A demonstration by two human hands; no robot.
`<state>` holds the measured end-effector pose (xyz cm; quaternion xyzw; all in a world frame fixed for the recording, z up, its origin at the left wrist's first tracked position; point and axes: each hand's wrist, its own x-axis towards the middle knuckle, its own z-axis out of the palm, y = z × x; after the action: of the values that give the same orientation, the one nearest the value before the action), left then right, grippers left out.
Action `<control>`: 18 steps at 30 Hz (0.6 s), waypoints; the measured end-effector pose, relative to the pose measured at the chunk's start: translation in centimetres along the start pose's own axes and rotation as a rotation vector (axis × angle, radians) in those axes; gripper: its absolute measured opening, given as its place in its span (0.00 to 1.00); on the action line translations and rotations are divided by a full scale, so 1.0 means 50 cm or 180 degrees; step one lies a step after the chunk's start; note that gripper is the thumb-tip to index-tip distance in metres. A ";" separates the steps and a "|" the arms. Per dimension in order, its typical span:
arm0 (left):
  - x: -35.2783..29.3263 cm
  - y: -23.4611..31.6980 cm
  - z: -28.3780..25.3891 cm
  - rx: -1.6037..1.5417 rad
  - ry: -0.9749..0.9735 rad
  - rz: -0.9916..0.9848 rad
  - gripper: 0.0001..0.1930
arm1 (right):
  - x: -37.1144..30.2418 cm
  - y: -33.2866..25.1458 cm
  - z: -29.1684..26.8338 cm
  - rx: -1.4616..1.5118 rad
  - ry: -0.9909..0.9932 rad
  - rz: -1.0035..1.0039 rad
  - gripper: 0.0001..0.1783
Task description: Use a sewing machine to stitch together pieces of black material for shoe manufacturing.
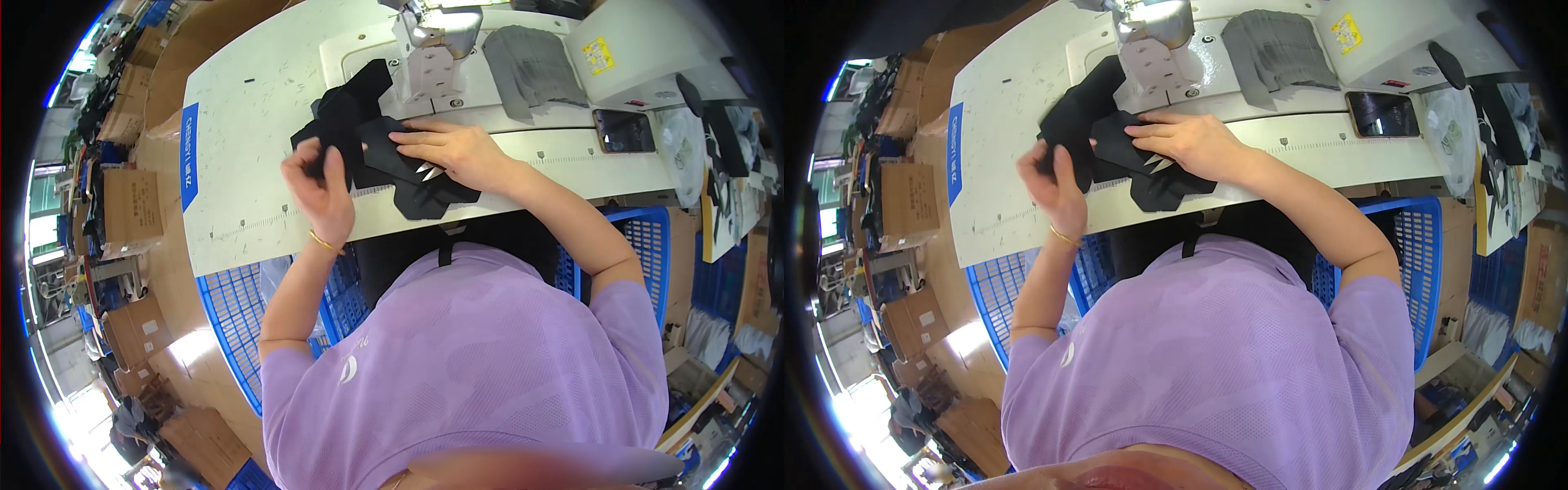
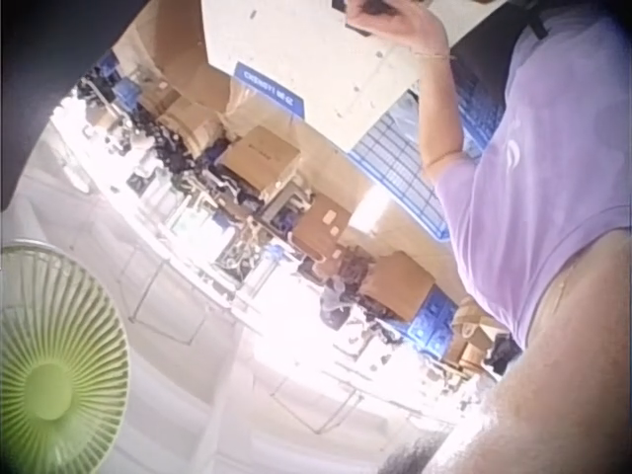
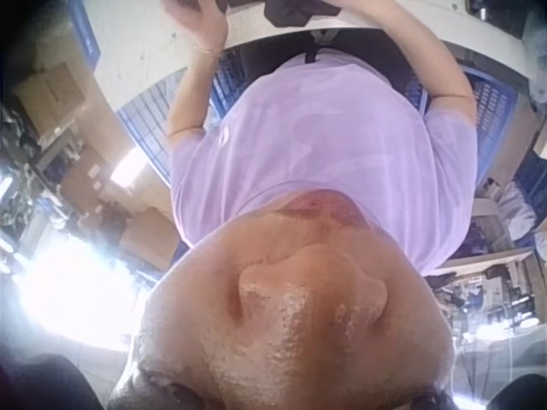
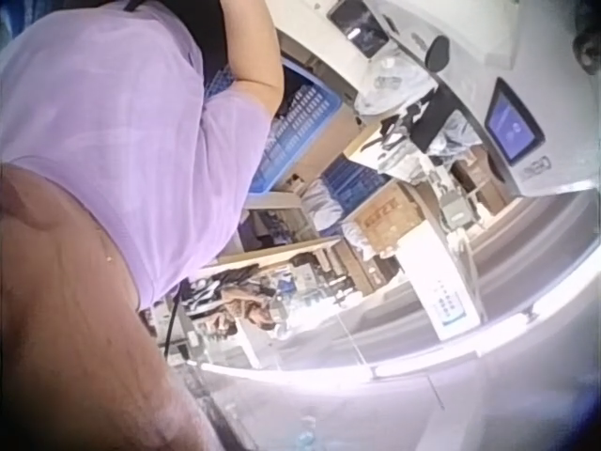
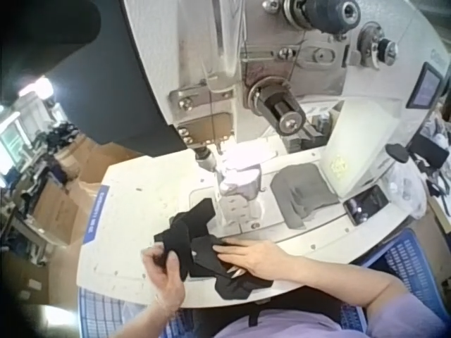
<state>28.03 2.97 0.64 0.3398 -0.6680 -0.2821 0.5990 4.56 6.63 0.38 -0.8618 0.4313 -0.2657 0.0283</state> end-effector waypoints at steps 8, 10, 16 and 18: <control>0.053 0.038 0.042 -0.1700 0.0008 -0.1773 0.12 | 0.022 -0.020 -0.058 -0.0561 0.0877 -0.0099 0.25; 0.047 0.052 0.051 -0.1586 -0.0015 -0.1641 0.12 | 0.034 -0.028 -0.070 -0.0571 0.1434 -0.0212 0.17; 0.045 0.069 0.059 0.0997 -0.0264 0.1267 0.11 | 0.066 -0.094 -0.118 0.3964 0.1296 0.2254 0.11; 0.045 0.078 0.055 0.1169 -0.0449 0.1750 0.13 | 0.059 -0.090 -0.122 0.3749 0.1227 0.2231 0.10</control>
<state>24.72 3.47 4.75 0.2288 -0.8141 -0.0077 0.5337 6.35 8.31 8.13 -0.4515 0.4651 -0.5775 0.4963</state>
